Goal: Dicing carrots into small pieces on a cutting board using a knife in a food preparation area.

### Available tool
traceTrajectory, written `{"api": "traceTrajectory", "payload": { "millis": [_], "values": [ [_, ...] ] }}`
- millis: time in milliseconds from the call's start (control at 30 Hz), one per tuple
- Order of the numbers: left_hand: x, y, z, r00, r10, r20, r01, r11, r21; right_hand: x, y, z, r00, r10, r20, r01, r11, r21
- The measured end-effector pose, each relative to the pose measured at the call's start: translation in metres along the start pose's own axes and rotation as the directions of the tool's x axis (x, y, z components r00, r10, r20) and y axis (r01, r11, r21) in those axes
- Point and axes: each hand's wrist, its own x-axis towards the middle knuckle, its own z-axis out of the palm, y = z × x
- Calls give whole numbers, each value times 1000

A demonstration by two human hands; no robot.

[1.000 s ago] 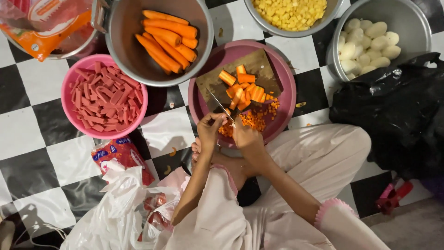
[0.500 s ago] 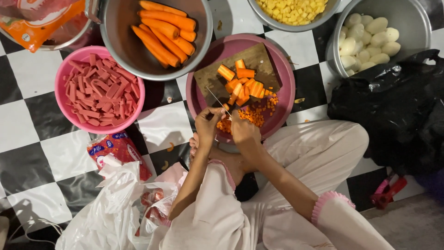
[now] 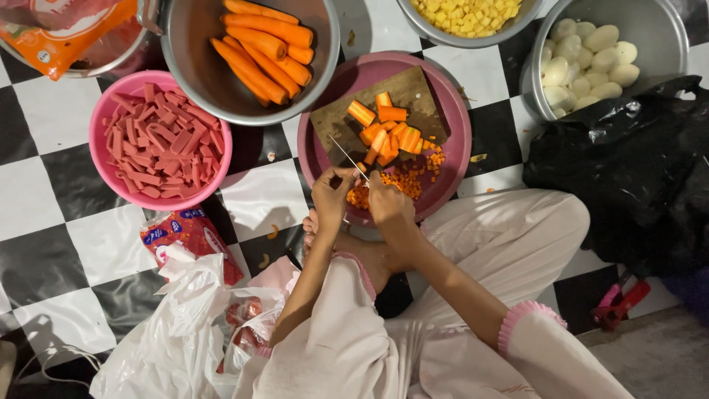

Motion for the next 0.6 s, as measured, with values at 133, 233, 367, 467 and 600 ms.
{"api": "traceTrajectory", "payload": {
  "millis": [133,233,367,467,600],
  "values": [
    [-3,9,0,1000,19,4,-19,999,47,-1,-3,-3,1000,9,-11,-9,1000,5],
    [-9,15,1,999,30,13,-31,995,90,8,7,14,1000,13,-1,-13,1000,4],
    [-4,12,5,996,82,16,-84,984,156,38,26,41,998,-20,-54,23,998,58],
    [-10,18,1,980,189,63,-199,940,277,22,21,36,993,-40,-111,41,999,8],
    [-14,39,3,919,345,192,-395,811,432,17,19,31,989,-54,-139,56,998,8]
  ]
}}
